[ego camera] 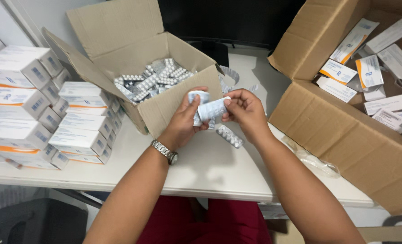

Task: The person packs blister packs of white pills into small white boxes. They repeatedly take blister strips from a large cardboard box, insert them into the small boxes, and place the filled boxes aside. The workspace contains stacks of empty boxes and a large supply of blister packs.

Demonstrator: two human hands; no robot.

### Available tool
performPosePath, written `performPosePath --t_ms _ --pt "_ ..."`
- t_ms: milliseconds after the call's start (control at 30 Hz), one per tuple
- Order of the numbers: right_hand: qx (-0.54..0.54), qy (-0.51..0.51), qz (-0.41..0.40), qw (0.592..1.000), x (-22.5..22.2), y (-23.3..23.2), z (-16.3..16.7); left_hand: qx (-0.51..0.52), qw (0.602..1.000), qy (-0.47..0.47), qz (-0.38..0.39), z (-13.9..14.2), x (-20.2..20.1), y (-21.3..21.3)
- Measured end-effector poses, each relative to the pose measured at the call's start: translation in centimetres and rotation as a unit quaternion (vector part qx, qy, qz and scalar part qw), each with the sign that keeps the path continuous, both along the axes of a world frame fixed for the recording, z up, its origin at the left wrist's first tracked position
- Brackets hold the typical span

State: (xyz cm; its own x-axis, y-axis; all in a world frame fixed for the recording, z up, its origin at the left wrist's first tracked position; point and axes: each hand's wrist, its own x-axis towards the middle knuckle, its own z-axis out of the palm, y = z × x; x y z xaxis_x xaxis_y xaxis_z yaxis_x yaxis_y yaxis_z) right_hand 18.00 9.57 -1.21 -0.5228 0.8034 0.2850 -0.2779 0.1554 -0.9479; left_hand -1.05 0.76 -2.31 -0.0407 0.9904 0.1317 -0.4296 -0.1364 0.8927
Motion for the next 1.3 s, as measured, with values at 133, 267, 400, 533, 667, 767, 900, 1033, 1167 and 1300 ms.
performPosePath --t_ms 133,267,400,533,667,767,900,1033,1167,1300 --pt "-0.093 0.063 0.028 0.993 -0.7 -0.3 -0.8 0.243 0.960 0.097 0.096 -0.3 -0.3 -0.6" --pt "-0.071 0.004 0.049 0.996 -2.0 -1.1 -2.4 0.230 0.959 0.078 0.148 -0.2 0.4 -0.4" --pt "0.062 -0.102 -0.004 0.993 -2.5 -1.2 -2.5 0.179 0.974 0.022 0.135 0.1 0.0 -0.2" --pt "0.289 -0.325 -0.073 0.898 -1.6 -1.6 -1.4 0.146 0.983 -0.023 0.110 -0.1 -0.8 -0.2" --pt "0.553 -0.328 -0.082 0.762 -2.0 -2.8 -0.9 0.145 0.983 -0.006 0.111 -0.1 -0.8 0.0" --pt "0.539 -0.360 -0.069 0.758 -2.1 -3.2 -0.3 0.118 0.987 0.004 0.110 0.3 -0.6 0.2" --pt "0.576 -0.424 -0.086 0.693 -1.6 -4.0 1.2 0.059 0.989 0.038 0.127 1.1 -0.6 0.0" --pt "0.624 -0.219 -0.253 0.706 0.2 -5.5 3.4 0.074 0.991 0.028 0.112 1.3 -0.5 -0.2" --pt "0.633 -0.113 -0.269 0.717 1.2 -6.3 4.9 0.057 0.995 -0.012 0.076 1.0 -0.8 -0.4" --pt "0.628 -0.110 -0.190 0.746 1.1 -5.8 5.0 0.094 0.995 -0.035 0.023 0.6 -1.2 -0.8"
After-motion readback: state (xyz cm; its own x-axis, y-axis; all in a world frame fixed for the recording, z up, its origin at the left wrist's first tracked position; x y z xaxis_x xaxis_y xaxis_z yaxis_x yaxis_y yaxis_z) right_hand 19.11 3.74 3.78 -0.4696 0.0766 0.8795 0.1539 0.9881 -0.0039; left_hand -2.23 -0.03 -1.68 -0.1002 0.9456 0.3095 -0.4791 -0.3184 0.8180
